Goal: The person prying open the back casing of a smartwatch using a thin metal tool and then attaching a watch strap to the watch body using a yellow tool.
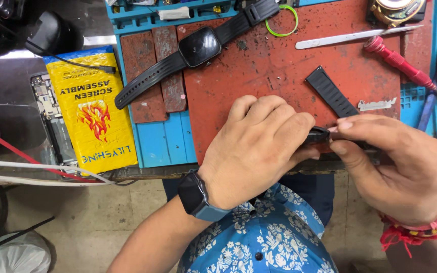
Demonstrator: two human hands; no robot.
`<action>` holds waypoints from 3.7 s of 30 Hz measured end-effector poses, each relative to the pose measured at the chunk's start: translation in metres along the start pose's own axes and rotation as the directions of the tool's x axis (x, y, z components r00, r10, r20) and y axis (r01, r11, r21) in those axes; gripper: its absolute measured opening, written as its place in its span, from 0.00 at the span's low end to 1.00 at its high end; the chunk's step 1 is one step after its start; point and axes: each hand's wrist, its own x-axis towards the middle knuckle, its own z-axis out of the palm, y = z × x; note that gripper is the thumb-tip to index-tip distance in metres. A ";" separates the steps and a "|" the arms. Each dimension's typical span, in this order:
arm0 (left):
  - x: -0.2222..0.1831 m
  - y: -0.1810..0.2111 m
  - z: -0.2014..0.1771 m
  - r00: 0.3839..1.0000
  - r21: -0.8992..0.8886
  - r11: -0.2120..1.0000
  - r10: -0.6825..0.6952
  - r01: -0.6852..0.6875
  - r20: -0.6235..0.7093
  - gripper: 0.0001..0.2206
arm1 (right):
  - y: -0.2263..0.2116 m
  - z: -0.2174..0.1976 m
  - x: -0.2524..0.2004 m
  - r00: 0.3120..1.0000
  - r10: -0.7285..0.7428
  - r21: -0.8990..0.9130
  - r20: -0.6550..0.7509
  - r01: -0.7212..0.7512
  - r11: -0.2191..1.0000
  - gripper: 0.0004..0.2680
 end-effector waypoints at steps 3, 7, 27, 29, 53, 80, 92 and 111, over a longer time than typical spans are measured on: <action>-0.001 0.000 0.000 1.000 0.032 0.999 0.005 -0.006 0.007 0.17 | 0.002 0.000 -0.001 0.998 -0.055 -0.009 -0.011 0.055 0.998 0.06; -0.004 0.000 0.003 1.000 0.075 0.997 0.018 -0.017 -0.010 0.13 | 0.005 0.000 -0.005 0.999 -0.053 -0.025 -0.014 0.052 0.998 0.06; -0.005 0.004 0.007 0.997 0.104 0.993 -0.046 0.052 -0.054 0.20 | -0.007 -0.001 0.004 0.988 -0.144 -0.168 0.053 0.151 0.974 0.08; -0.007 0.004 0.009 0.998 0.111 0.992 -0.053 0.056 -0.030 0.19 | -0.009 -0.001 0.005 0.989 -0.141 -0.180 0.053 0.148 0.972 0.09; -0.004 0.002 0.011 0.999 0.064 0.997 0.030 -0.030 0.011 0.05 | -0.016 -0.012 0.018 0.969 0.032 -0.198 0.247 0.018 0.980 0.07; -0.002 0.003 0.011 1.000 0.017 1.000 0.003 -0.003 0.002 0.05 | -0.027 -0.007 0.005 0.964 0.225 -0.181 0.141 -0.198 0.963 0.06; -0.005 0.006 0.014 0.993 0.007 0.997 -0.073 0.074 -0.093 0.23 | -0.003 -0.016 -0.015 0.872 0.489 0.279 0.032 -0.478 0.833 0.12; -0.015 0.019 0.000 0.881 -0.151 0.970 -0.237 0.190 -0.411 0.13 | -0.004 -0.008 -0.026 0.825 0.550 0.383 -0.130 -0.470 0.795 0.12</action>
